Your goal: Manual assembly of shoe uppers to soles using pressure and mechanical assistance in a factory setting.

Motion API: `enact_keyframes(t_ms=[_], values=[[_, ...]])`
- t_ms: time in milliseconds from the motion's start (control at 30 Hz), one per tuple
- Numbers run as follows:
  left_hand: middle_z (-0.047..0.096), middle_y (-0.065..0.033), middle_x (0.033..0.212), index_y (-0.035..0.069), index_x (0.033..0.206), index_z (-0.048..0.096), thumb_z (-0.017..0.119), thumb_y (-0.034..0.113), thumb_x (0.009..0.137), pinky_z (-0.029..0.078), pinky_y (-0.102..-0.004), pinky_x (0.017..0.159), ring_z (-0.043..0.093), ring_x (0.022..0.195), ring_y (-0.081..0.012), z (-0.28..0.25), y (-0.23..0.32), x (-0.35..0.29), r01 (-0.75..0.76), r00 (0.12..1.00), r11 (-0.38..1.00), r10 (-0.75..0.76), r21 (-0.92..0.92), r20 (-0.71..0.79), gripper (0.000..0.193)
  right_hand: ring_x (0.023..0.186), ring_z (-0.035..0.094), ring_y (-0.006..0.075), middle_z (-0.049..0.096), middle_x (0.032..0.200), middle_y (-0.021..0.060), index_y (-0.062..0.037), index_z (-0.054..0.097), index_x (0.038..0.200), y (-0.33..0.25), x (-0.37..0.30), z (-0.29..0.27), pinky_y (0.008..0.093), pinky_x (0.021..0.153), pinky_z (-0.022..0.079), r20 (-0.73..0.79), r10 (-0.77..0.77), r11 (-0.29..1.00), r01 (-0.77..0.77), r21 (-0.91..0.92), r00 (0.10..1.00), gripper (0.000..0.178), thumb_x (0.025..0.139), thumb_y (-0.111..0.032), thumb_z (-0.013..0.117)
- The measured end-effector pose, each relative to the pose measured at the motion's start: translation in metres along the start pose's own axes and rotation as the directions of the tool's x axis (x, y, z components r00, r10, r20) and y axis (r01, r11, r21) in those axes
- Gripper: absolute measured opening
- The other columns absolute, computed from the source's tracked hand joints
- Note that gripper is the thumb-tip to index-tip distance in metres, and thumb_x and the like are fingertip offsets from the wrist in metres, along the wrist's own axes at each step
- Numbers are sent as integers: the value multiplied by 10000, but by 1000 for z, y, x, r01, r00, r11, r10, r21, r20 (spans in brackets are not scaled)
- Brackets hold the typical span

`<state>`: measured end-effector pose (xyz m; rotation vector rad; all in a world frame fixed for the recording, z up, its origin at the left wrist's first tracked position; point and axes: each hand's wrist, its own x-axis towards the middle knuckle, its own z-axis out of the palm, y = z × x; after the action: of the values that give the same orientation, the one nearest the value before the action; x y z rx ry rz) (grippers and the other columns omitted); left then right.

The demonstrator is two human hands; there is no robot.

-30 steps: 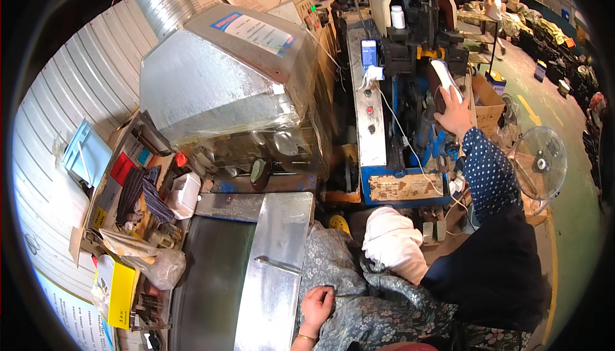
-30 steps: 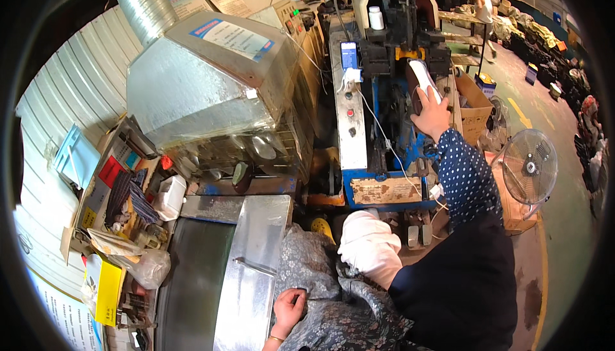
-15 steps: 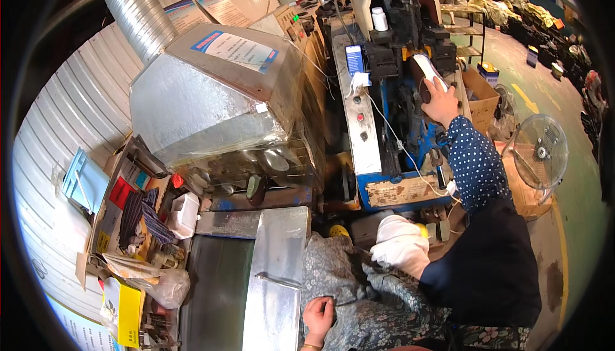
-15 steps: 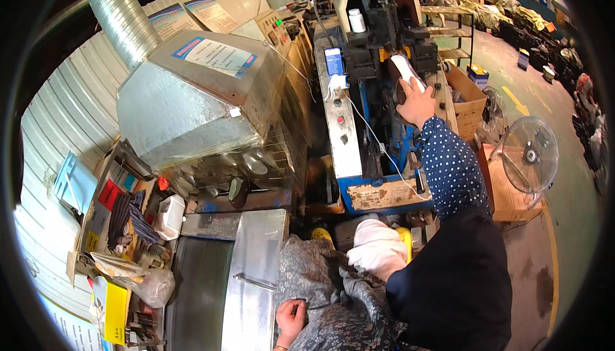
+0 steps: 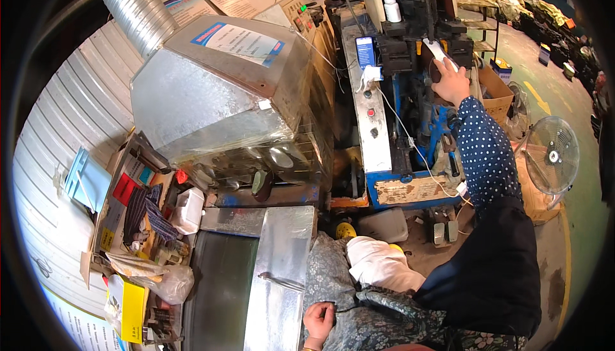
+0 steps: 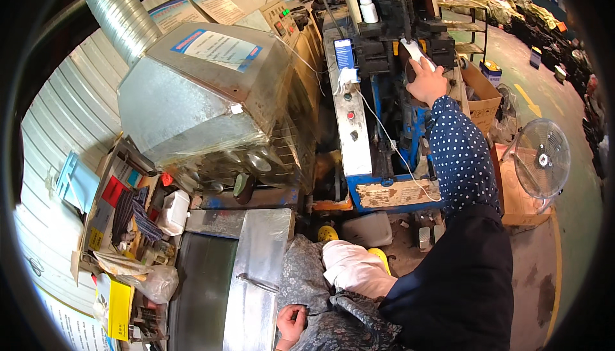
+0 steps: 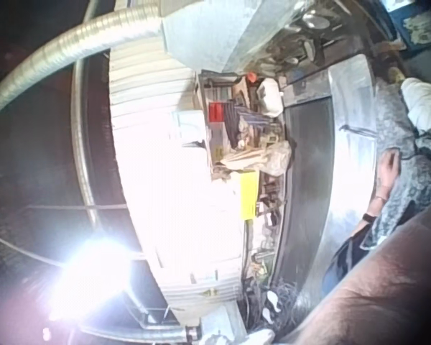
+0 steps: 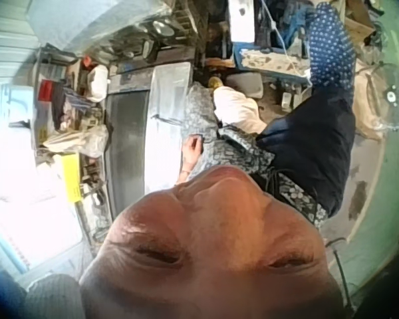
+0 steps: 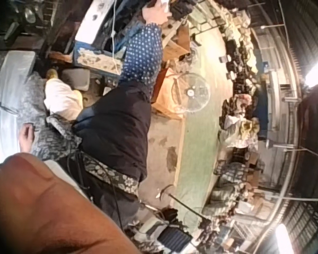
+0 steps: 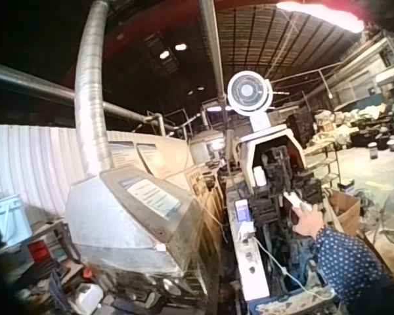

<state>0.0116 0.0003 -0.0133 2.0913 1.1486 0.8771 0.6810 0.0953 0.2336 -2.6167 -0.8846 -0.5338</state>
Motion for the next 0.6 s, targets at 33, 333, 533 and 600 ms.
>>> enact_keyframes(t_ms=[33,333,533,600], values=[[710,-98,840,41,825,696,724,90,842,526,-340,716,667,763,-255,0,0,2,-2,1000,1000,2,-1,5,59,1286,426,439,363,1570,23,-301,429,1484,1,2,0,517,1013,466,-11,-4,1000,4,-4,1000,759,768,-338,676],[708,-86,826,90,817,713,716,169,844,526,-369,706,671,761,-287,-6,-9,6,-38,999,999,38,8,-1,84,1273,485,418,450,1517,76,-263,451,1476,2,4,-12,468,1023,470,-106,-43,999,43,-3,993,756,760,-341,679],[716,-120,964,65,942,727,658,235,935,541,-381,792,685,901,-293,-19,-7,-20,104,990,973,-80,-205,120,183,1261,554,349,578,1369,205,-63,544,1390,-8,-8,-15,396,1072,447,-331,-594,580,675,456,733,691,802,-350,765],[716,-130,1006,46,1057,705,627,282,969,533,-369,838,685,944,-273,-36,-11,-18,265,960,898,-212,-352,183,263,1268,544,355,566,1383,197,-102,510,1413,19,-6,-18,423,1071,436,-277,-659,522,690,501,700,723,792,-368,768]])
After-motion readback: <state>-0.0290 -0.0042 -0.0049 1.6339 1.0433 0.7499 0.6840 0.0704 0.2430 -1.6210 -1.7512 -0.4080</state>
